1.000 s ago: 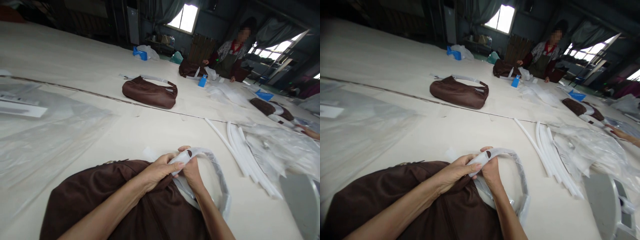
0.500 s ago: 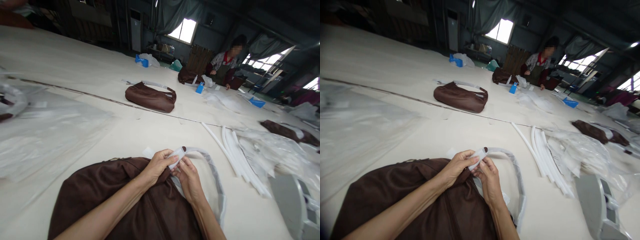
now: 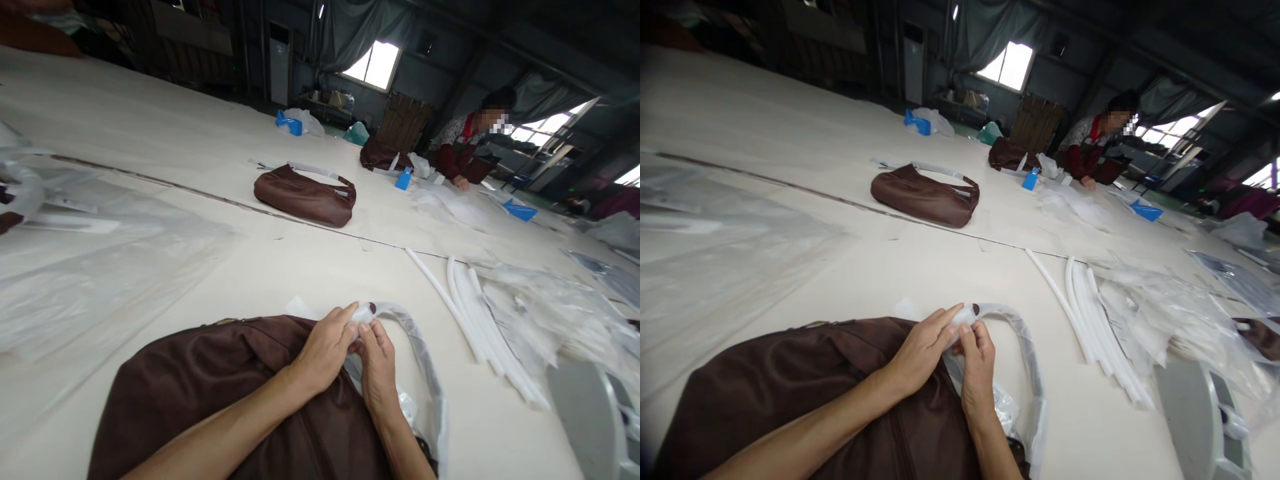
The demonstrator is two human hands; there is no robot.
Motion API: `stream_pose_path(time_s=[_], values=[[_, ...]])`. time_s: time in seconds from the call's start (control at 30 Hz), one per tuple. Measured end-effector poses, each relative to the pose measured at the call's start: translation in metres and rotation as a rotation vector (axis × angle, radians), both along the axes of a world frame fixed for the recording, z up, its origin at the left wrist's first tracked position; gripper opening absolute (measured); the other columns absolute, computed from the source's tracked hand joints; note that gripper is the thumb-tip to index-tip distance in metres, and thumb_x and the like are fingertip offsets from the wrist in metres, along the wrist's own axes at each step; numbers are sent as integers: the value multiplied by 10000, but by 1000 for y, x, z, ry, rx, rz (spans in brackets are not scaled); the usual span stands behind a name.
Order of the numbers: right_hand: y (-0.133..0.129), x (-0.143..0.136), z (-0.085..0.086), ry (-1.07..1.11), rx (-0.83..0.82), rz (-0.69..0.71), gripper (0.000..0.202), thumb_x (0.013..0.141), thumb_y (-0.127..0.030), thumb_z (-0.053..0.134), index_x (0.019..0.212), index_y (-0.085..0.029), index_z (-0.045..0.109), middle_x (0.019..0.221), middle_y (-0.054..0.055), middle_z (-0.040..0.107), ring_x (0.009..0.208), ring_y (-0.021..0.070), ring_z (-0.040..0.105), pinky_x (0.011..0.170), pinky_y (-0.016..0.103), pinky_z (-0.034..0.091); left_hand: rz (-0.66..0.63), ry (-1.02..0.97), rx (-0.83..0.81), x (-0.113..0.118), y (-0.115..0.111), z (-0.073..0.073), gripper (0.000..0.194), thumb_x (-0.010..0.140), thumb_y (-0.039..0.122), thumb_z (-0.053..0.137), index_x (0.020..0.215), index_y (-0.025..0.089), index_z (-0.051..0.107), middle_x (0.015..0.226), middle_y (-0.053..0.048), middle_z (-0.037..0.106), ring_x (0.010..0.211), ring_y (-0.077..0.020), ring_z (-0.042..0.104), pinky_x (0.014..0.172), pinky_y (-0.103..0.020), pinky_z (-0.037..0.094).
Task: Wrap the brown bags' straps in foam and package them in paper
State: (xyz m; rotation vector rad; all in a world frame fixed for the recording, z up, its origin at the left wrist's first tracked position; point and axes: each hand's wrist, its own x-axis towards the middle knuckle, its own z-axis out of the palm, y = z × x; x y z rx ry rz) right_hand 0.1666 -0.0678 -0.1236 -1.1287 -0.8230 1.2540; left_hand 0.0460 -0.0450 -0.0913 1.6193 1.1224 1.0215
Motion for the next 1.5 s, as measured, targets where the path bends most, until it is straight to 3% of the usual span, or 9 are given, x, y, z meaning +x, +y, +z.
stream_pose_path(time_s=[0.23,0.43,0.57,0.73,0.93,1.07,1.2,1.37,1.5], values=[[9,-2,-9,-89,-34,-52,338,812,-526,652,811,-202,555,692,-39,529,595,118,482,560,246,436,1,101,-29,5,10,-9,435,888,324,466,1251,173,652,1135,-132,682,1079,-286,608,1022,-418,430],[0,14,23,-269,-22,76,426,818,-577,609,948,-175,666,889,50,687,831,204,633,690,308,525,38,-15,-186,1,25,-10,548,820,423,526,1265,112,602,1261,-151,656,1160,-292,601,1050,-421,423],[-53,58,50,-533,-28,-118,412,830,-540,635,1056,-198,678,1026,69,707,935,223,645,782,321,514,43,-48,-222,-3,28,0,700,826,586,496,1323,95,543,1292,-157,637,1182,-292,596,1034,-400,445],[-152,109,42,-741,-281,-151,467,868,-634,538,701,-202,594,591,-10,579,584,148,543,576,257,427,-24,26,-202,-16,33,34,790,787,657,528,1363,117,521,1366,-158,589,1234,-309,561,1050,-409,432],[-205,102,-1,-558,-549,-97,547,800,-750,523,873,-210,576,605,-1,634,501,173,587,434,255,404,-290,883,-39,-53,40,72,808,705,697,574,1358,220,559,1389,-136,575,1259,-368,525,1042,-461,400],[-188,78,-7,-422,-517,-154,586,682,-685,692,980,-208,530,568,-38,600,507,203,623,406,268,451,-344,1055,-123,-72,50,76,614,760,729,438,979,234,727,1057,-121,732,1007,-353,650,828,-394,475],[-143,81,10,-485,-336,-262,435,706,-534,685,949,-194,561,623,-20,625,560,190,617,464,278,483,-92,812,-140,-87,62,78,497,699,680,497,690,215,673,799,-109,731,833,-332,669,741,-380,488],[-38,124,55,-685,-76,-414,511,712,-528,657,1048,-144,626,827,74,714,798,249,677,751,382,545,63,547,-278,-112,69,90,683,684,784,463,864,161,673,884,-125,744,802,-316,702,652,-372,554],[6,130,99,-897,30,-366,518,801,-487,585,1145,-103,642,1127,181,698,1016,299,666,911,470,520,217,581,-188,-123,60,99,729,715,734,493,1074,121,653,1192,-202,671,1082,-396,641,854,-468,547]])
